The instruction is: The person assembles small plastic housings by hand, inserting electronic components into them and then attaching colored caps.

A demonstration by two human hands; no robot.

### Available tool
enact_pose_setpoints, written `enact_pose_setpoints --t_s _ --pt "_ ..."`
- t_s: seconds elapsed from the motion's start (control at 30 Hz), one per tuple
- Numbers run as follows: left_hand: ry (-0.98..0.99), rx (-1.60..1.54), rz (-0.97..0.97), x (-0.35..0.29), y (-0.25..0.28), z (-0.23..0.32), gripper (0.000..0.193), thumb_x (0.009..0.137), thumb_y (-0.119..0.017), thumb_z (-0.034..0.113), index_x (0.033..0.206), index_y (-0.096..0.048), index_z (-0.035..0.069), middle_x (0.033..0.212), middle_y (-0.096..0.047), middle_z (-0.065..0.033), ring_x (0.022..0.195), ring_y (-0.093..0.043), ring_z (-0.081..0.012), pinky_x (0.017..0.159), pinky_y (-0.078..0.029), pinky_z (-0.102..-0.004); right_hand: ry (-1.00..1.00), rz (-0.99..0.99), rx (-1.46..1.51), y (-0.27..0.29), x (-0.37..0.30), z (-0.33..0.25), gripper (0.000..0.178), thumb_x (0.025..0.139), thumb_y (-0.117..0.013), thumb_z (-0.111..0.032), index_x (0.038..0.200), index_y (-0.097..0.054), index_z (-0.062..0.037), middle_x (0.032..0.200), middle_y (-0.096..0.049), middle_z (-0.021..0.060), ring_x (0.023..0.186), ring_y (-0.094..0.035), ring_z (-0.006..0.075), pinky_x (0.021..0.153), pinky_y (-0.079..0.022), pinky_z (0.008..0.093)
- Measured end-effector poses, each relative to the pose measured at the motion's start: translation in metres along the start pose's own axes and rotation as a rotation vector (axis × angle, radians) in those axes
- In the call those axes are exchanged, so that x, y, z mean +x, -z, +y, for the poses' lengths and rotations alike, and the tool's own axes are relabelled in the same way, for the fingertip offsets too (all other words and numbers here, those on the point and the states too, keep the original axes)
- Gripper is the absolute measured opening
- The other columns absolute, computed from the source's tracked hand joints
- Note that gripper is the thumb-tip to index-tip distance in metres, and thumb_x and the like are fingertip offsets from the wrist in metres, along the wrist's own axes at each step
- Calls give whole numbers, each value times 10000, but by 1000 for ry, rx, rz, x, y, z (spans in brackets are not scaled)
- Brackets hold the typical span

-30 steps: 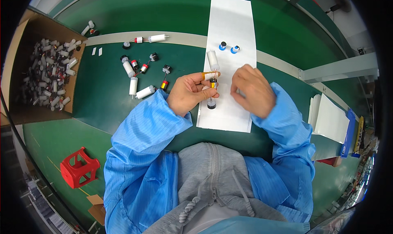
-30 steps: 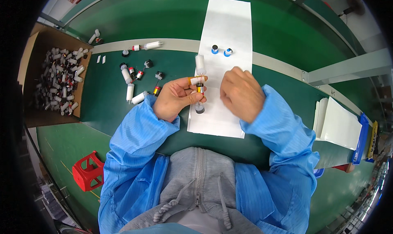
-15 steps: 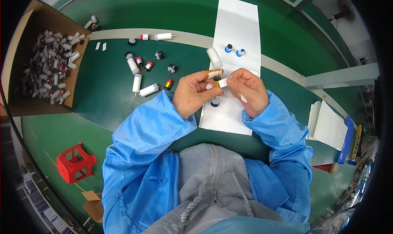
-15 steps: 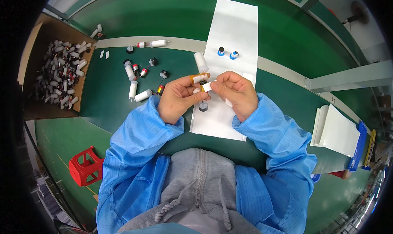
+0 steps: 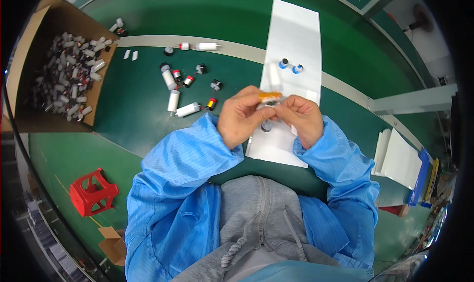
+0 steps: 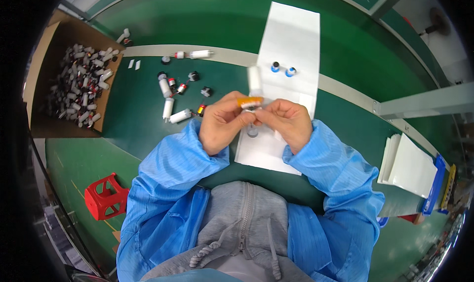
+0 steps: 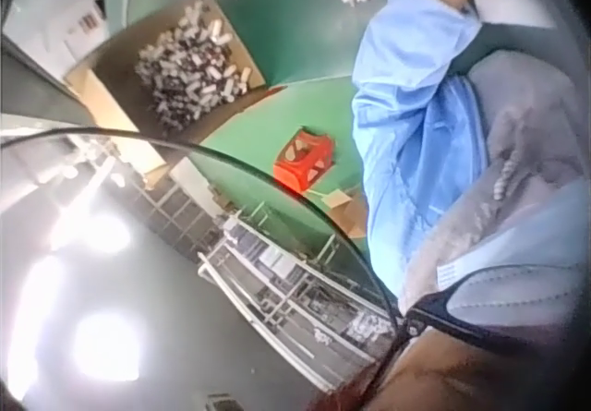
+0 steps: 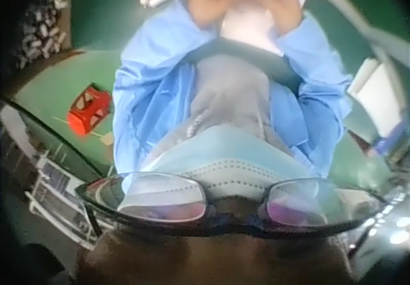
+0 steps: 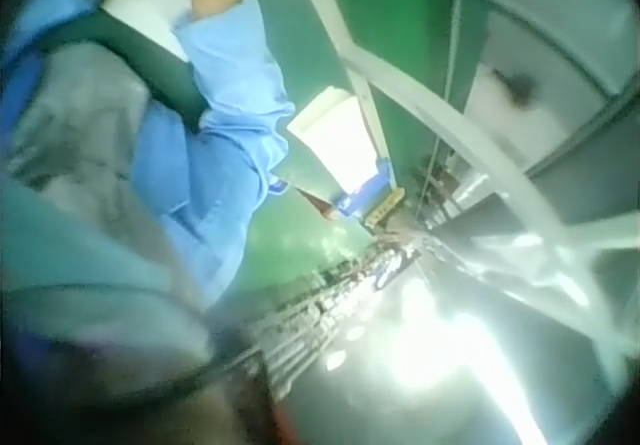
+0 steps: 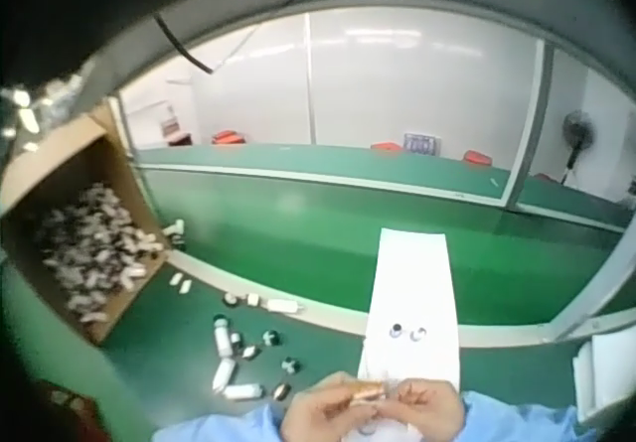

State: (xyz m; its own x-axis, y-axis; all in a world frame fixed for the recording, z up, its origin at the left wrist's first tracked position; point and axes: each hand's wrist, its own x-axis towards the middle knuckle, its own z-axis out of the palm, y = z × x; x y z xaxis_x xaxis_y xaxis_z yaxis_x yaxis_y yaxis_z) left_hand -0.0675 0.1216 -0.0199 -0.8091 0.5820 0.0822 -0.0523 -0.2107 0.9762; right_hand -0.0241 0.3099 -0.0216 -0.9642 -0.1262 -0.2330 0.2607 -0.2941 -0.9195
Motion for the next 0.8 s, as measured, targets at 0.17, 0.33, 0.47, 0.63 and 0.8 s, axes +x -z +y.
enact_pose_setpoints --t_s 0.17,0.33,0.47,0.63,0.8 --pt "-143 55 -347 -2 6 12 241 784 -680 -81 1023 -666 -55 1168 -622 -165 1005 -615 -179 891 -497 -321 0 -369 -284 24 10 9 336 659 -843 -92 894 -609 -37 747 -573 -9 671 -544 64 617 -431 194" --pt "39 -6 -213 23 42 33 313 763 -731 -38 1055 -631 12 958 -691 -68 866 -642 -102 760 -524 -259 -171 -314 -68 18 7 0 240 813 -732 -165 889 -532 -56 728 -553 16 680 -501 73 620 -399 202" --pt "272 795 -136 63 120 67 270 813 -689 25 1072 -620 1 868 -687 -88 784 -649 -150 727 -512 -282 -214 -269 86 11 7 -6 233 917 -624 -241 945 -501 -46 732 -547 38 642 -453 108 594 -370 238" --pt "195 1086 163 113 221 35 331 803 -737 138 1110 -628 83 980 -692 -134 893 -663 -240 788 -509 -358 -268 -263 44 12 8 -7 159 915 -637 -228 962 -559 -97 802 -600 -21 714 -525 51 619 -408 191" --pt "98 1503 409 133 250 42 367 768 -755 106 1106 -618 64 961 -692 -140 902 -673 -264 793 -522 -379 -302 -264 74 12 7 -8 151 917 -632 -218 978 -568 -96 809 -614 -19 736 -548 57 644 -429 194"
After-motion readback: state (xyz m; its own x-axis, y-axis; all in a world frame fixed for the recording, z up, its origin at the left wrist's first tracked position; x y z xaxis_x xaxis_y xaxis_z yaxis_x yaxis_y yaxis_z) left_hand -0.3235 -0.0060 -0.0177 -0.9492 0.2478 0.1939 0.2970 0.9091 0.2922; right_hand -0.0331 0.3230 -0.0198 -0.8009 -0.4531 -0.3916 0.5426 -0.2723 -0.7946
